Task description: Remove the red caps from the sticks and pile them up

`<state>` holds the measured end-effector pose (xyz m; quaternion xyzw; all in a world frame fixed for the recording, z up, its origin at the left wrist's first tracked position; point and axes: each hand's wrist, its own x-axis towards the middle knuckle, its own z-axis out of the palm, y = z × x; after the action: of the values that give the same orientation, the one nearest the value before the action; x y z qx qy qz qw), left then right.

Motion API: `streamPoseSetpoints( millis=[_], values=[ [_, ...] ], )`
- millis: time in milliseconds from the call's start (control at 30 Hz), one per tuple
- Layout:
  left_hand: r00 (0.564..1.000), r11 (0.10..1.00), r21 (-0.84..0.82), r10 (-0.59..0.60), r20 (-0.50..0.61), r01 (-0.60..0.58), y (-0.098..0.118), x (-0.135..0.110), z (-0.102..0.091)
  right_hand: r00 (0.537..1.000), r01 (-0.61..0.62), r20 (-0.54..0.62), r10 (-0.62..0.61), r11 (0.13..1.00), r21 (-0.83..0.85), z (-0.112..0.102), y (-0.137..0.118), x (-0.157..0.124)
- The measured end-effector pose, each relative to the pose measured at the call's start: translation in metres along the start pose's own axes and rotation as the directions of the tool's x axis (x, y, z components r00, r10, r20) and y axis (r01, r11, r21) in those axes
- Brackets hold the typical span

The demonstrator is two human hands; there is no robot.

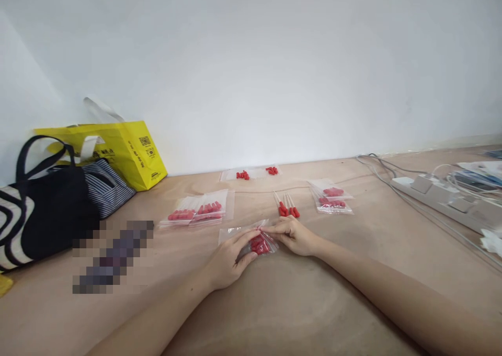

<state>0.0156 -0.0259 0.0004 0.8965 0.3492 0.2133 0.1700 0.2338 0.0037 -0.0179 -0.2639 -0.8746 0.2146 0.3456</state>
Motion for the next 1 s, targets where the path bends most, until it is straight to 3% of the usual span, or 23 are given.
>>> streamPoseSetpoints(
  millis=[267, 433, 767, 1000],
  values=[
    [1.0, 1.0, -0.018, -0.019, 0.008, 0.019, -0.002, 0.0, 0.001, 0.97, -0.242, 0.034, 0.242, 0.93, 0.276, 0.008, 0.0, 0.001],
    [1.0, 0.999, -0.034, -0.017, -0.014, 0.017, -0.002, 0.002, 0.002, 0.975, -0.219, 0.109, 0.193, 0.92, 0.325, 0.005, -0.001, 0.003],
    [0.999, 0.998, -0.06, 0.033, -0.027, -0.034, -0.004, 0.006, 0.002, 0.96, -0.266, 0.002, 0.282, 0.902, 0.341, 0.011, 0.001, 0.003],
    [0.999, 0.997, -0.078, 0.016, -0.033, -0.018, -0.005, 0.007, 0.004, 0.952, -0.304, 0.133, 0.276, 0.903, 0.304, 0.001, -0.01, 0.005]
  ],
)
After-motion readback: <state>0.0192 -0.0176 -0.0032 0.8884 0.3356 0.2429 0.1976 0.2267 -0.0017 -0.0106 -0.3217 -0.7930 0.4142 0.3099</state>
